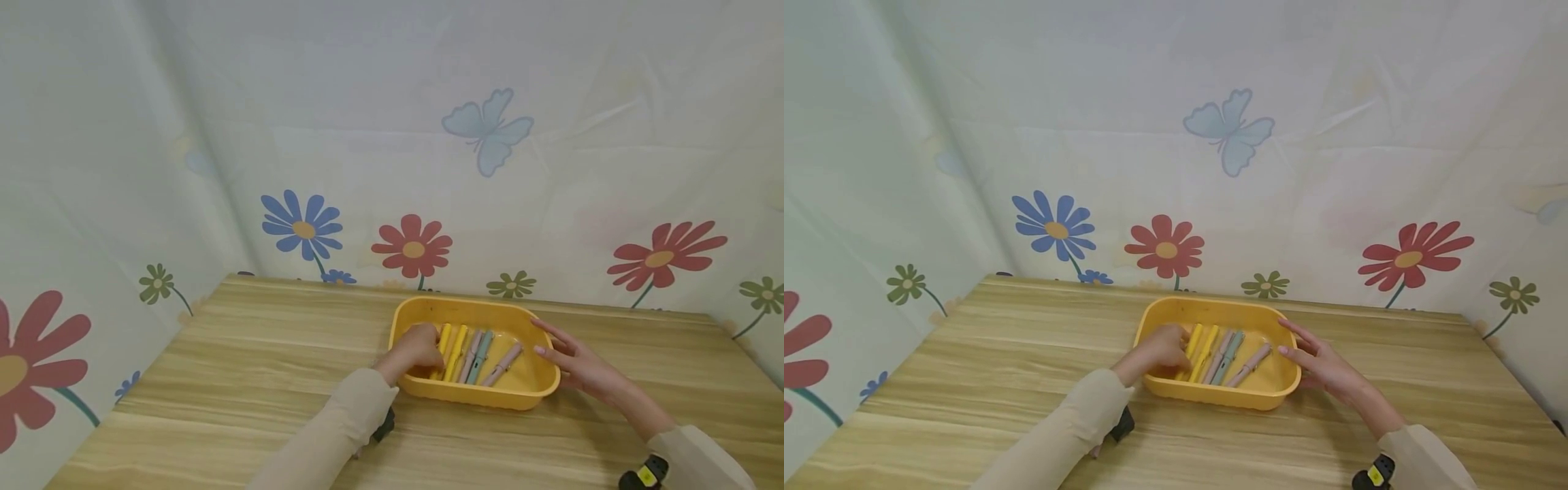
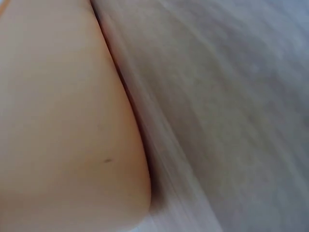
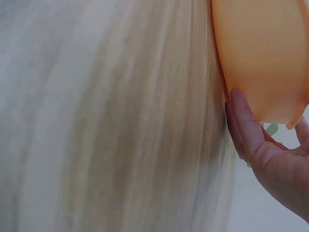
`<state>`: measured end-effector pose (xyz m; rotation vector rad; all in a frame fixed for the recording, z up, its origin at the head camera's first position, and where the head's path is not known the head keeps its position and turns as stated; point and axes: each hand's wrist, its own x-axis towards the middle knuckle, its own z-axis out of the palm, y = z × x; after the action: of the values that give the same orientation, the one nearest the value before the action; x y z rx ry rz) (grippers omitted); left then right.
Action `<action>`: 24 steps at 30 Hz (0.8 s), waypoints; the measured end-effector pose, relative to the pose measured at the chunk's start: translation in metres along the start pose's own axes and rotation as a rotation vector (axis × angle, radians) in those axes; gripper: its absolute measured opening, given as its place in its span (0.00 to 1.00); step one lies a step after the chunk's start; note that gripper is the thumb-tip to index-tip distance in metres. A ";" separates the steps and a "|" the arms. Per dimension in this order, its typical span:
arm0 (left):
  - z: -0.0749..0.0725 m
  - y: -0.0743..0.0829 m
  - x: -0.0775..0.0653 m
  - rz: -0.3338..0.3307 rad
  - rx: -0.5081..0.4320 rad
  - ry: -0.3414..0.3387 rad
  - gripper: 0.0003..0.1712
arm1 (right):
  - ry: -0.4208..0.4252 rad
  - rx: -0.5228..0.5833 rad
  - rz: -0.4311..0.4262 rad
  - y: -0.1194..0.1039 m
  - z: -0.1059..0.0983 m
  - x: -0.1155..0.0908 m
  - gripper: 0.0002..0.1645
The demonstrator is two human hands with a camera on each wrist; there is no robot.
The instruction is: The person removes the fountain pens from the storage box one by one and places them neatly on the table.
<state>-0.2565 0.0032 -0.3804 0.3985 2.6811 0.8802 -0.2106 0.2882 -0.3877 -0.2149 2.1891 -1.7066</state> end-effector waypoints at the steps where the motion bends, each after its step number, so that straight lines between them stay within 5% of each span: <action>1: 0.000 0.000 0.000 -0.004 0.001 -0.003 0.10 | 0.000 -0.001 0.001 0.000 0.000 0.000 0.40; 13: -0.002 0.002 -0.003 -0.018 -0.048 0.032 0.08 | -0.002 -0.009 -0.001 0.001 -0.001 0.001 0.40; 24: -0.016 0.007 -0.004 0.027 -0.172 0.070 0.25 | -0.004 -0.006 -0.003 0.001 -0.001 0.001 0.40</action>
<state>-0.2576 -0.0009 -0.3632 0.3720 2.6409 1.1429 -0.2113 0.2891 -0.3884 -0.2226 2.1923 -1.6997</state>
